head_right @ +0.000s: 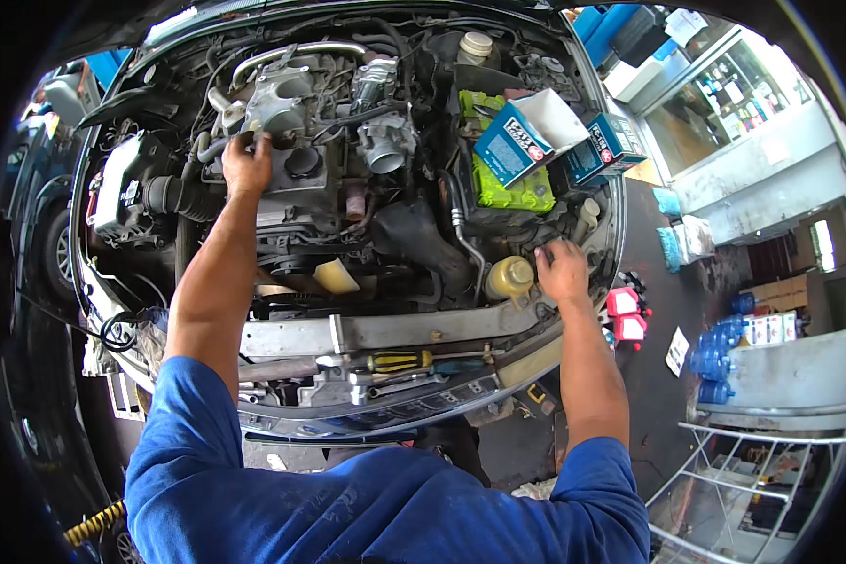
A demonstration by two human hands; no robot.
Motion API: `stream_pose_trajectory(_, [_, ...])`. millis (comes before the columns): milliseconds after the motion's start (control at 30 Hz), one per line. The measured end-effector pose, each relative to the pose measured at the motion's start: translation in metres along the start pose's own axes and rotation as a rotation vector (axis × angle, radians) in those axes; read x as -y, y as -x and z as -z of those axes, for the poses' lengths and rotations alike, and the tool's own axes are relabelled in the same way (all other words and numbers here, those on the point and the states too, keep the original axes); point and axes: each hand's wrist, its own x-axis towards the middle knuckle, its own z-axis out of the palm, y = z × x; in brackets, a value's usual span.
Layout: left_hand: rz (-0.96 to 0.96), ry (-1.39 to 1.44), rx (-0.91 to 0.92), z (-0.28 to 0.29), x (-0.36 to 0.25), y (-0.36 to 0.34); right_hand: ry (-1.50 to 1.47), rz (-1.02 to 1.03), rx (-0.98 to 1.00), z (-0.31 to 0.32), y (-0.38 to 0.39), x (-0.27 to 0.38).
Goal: Installing a throttle body onto a car engine.
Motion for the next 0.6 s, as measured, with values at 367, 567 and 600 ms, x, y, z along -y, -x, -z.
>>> stream_pose_trajectory(367, [1.591,1.206,-0.096,-0.092,-0.176,0.113,-0.076,0.107,0.056,-0.025,0.018,-0.042])
stream_pose_trajectory(567, [1.762,0.989,-0.286,-0.153,-0.179,0.111,-0.039,0.049,0.094,-0.022,0.023,-0.063])
stream_pose_trajectory(600, [1.622,0.825,-0.125,-0.166,-0.161,0.109,-0.046,0.052,0.092,-0.018,0.021,-0.059])
